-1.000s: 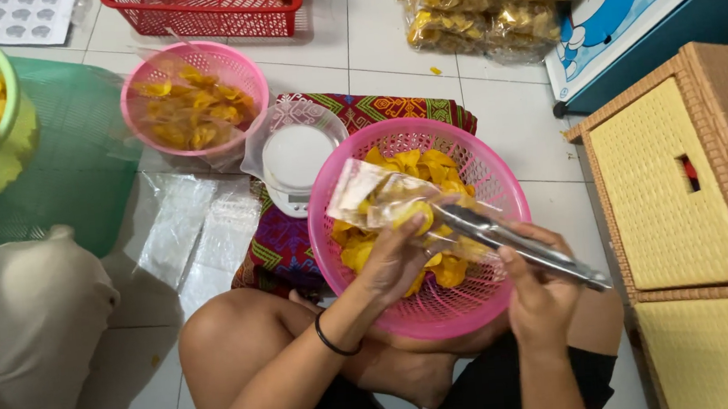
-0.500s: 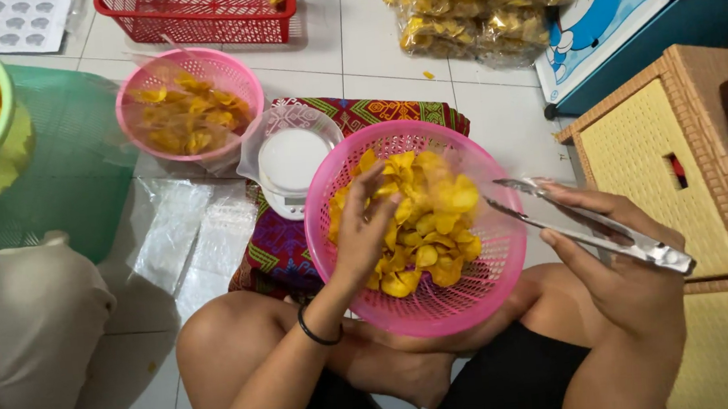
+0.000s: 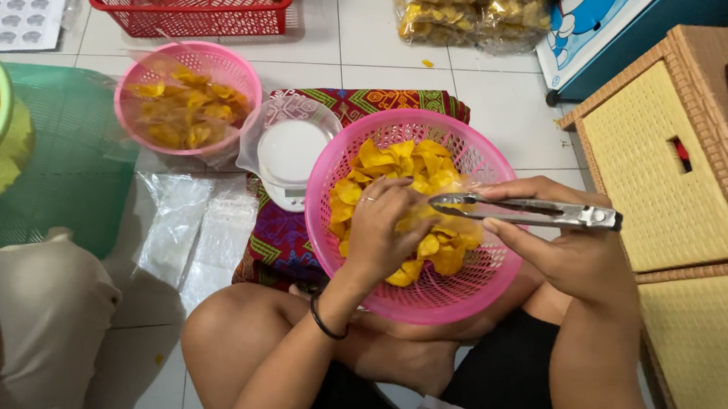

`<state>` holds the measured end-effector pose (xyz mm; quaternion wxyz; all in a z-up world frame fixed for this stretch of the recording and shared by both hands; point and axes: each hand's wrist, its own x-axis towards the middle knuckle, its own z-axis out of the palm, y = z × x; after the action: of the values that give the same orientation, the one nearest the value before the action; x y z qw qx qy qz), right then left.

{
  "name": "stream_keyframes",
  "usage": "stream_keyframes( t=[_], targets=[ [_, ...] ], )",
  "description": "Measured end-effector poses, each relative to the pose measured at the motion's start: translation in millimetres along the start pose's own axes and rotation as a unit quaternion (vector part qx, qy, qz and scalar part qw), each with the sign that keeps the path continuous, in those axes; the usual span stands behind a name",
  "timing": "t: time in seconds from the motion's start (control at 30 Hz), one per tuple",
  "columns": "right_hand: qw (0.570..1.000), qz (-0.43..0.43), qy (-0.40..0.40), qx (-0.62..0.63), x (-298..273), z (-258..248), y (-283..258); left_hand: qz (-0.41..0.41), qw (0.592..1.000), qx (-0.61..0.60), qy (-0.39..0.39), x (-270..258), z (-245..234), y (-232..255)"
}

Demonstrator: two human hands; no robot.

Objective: Packaging yellow chips into small plastic bags using tongs

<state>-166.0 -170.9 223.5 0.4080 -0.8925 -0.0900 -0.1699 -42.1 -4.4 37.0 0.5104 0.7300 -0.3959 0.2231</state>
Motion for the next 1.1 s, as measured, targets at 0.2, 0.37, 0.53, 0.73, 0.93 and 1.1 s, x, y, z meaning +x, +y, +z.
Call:
stream_keyframes(
  t=[0.2, 0.37, 0.53, 0.73, 0.93, 1.1],
  targets=[
    [0.999, -0.049, 0.004, -0.015, 7.6, -0.7, -11.1, -0.027, 0.999, 0.013, -0.022, -1.0, -1.9, -3.0],
    [0.999, -0.04, 0.019, -0.008, 6.1, -3.1, -10.5, -0.037, 0.998, 0.004, -0.046, -2.4, -5.4, -7.9],
    [0.997, -0.076, 0.012, -0.026, 9.0, -4.3, -11.9, 0.0, 0.999, -0.034, -0.016, 2.4, -2.9, -5.9],
    [0.998, -0.048, 0.023, 0.012, 4.5, -7.0, -1.5, -0.055, 0.997, -0.046, -0.032, 5.2, -2.6, -6.8],
    [0.998, -0.053, 0.025, 0.023, 2.4, -6.5, 4.2, -0.056, 0.993, -0.092, -0.041, -0.5, 4.5, -17.5],
    [0.995, -0.038, 0.067, 0.056, -5.8, -17.5, 19.1, -0.221, 0.909, -0.347, -0.07, 9.0, -11.4, -4.3]
  ],
)
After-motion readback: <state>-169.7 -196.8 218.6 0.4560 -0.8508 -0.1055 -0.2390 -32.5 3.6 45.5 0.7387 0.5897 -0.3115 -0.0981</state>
